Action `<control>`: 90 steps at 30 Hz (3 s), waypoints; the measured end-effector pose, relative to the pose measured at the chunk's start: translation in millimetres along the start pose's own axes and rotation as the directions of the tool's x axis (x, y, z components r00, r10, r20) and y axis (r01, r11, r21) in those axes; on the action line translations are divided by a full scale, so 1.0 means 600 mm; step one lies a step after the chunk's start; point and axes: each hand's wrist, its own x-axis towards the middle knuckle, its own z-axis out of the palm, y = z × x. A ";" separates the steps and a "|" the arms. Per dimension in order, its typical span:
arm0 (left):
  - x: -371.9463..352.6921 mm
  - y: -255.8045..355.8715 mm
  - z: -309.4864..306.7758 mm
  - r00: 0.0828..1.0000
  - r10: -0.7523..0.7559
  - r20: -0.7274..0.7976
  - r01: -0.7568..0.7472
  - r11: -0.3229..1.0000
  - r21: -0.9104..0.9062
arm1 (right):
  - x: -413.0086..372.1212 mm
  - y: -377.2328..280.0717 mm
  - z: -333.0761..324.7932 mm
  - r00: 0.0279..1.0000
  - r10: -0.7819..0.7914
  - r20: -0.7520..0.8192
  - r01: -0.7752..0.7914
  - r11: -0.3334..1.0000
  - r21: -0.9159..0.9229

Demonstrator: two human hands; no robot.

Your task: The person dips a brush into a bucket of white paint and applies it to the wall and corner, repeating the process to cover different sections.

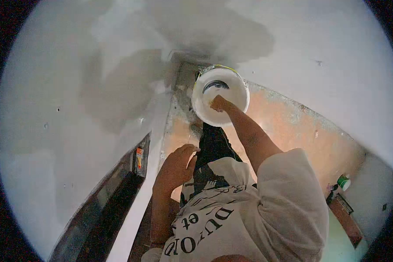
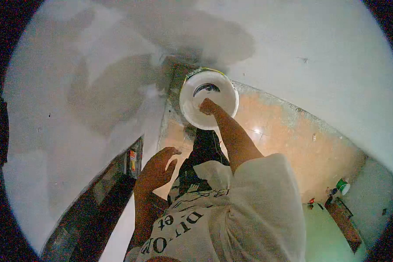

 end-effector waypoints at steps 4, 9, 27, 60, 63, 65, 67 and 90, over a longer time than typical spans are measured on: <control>0.001 0.008 -0.003 1.000 -0.019 0.006 0.019 1.000 0.017 | -0.053 0.001 0.022 0.893 0.389 0.226 -0.238 -0.017 0.971; -0.001 0.004 -0.007 1.000 0.014 -0.007 -0.014 0.999 0.031 | -0.162 -0.024 -0.010 0.975 0.195 0.104 0.011 -0.516 0.857; -0.039 0.075 -0.087 0.964 0.148 -0.222 -0.126 0.986 0.113 | -0.296 -0.180 -0.370 0.916 0.054 -0.398 0.367 -0.516 0.774; -0.367 0.465 -0.424 0.594 0.629 -0.502 -0.031 0.641 0.767 | -0.684 -0.347 -1.271 0.128 0.129 -0.983 0.670 0.720 0.182; -0.389 0.509 -0.453 0.603 0.647 -0.467 0.024 0.570 0.821 | -0.709 -0.372 -1.359 -0.212 0.021 -0.977 0.245 0.969 -0.032; -0.403 0.533 -0.477 0.619 0.668 -0.413 0.042 0.497 0.867 | -0.720 -0.379 -1.422 -0.332 -0.099 -0.938 0.078 0.988 -0.132; -0.417 0.562 -0.498 0.650 0.637 -0.415 0.110 0.461 0.880 | -0.732 -0.396 -1.472 -0.348 -0.093 -0.933 0.126 0.981 -0.144; -0.450 0.638 -0.618 0.724 0.665 -0.185 0.161 0.099 0.982 | -0.828 -0.379 -1.448 0.285 -0.287 -0.915 -0.219 0.910 -0.353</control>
